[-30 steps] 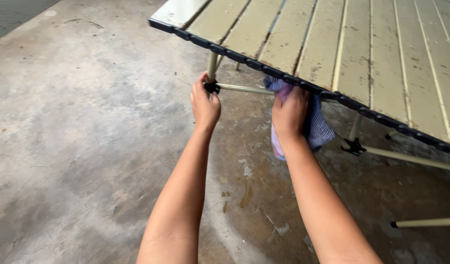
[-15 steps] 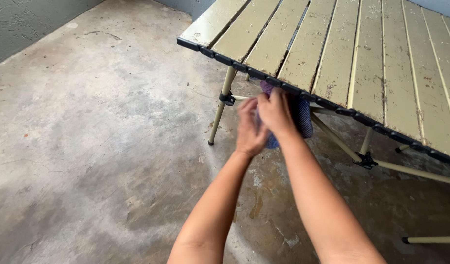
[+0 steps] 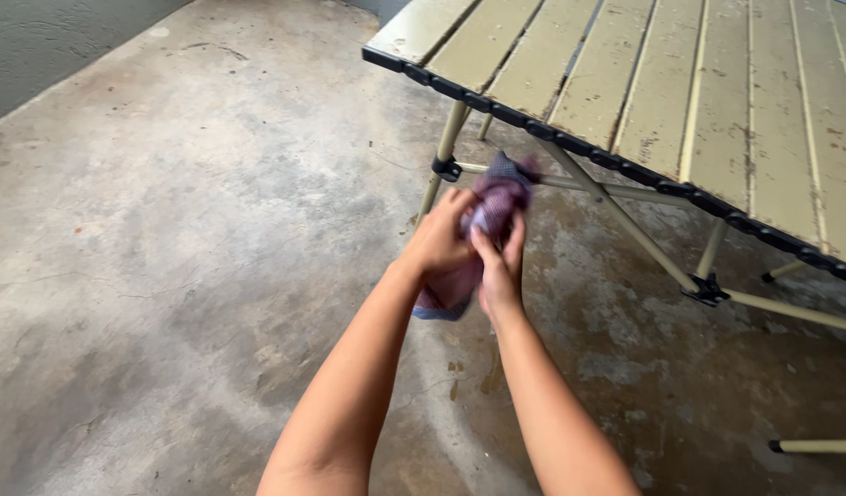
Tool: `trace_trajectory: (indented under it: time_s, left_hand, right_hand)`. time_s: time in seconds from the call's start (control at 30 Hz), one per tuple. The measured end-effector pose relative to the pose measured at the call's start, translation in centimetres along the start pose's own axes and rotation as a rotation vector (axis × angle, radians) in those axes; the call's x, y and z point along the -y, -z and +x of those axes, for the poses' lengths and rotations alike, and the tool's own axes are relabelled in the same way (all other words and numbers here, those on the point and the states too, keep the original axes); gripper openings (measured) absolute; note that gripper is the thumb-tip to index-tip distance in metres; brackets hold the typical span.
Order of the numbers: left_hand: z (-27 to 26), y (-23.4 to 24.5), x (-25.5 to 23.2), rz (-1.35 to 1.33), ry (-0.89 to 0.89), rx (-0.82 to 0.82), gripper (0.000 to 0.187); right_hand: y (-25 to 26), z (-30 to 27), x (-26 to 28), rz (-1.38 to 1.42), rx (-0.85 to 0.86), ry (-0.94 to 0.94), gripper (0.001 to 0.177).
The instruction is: The person wipes the legs and frame of a folding table with a cloth, then cleans the tabletop surface. The person also wipes a motorcycle helmet on the floor.
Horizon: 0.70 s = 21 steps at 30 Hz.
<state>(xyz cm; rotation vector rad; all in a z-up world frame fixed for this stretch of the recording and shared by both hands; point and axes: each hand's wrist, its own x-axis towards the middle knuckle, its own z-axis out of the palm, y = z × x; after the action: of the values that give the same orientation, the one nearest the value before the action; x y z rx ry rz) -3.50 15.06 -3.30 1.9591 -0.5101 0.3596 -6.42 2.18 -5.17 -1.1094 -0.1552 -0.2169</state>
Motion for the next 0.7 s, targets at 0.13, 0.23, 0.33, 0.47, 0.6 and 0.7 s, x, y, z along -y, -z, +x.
trace_trajectory:
  time_s: [0.13,0.23,0.33,0.47,0.6,0.7]
  left_hand:
    - [2.6,5.3,1.6,0.015,-0.152,-0.188,0.082]
    - [2.6,8.8,3.4,-0.202,0.13,0.076,0.109]
    - [2.4,10.4,5.1,-0.471,0.365,0.117,0.102]
    - [2.7,11.4,8.7,-0.328,0.316,-0.416,0.089]
    - [3.1,7.6,12.4,-0.128,0.182,-0.632,0.063]
    - [1.8,3.8,15.0,0.062,0.063,-0.542,0.056]
  right_hand:
    - [-2.9,4.8,-1.1,-0.218,-0.047,0.147,0.073]
    - [-4.6,9.7,-2.1,-0.139,-0.167,0.328,0.075]
    - [-6.2,12.5,-4.9,-0.225,-0.138,0.376,0.085]
    - [-7.3,16.0,-8.3,-0.756,-0.077,0.328,0.101]
    - [-7.3,16.6,-10.9,-0.888,-0.144,0.441,0.103]
    - [-6.9,14.3,-12.9,-0.835,-0.158,0.575,0.091]
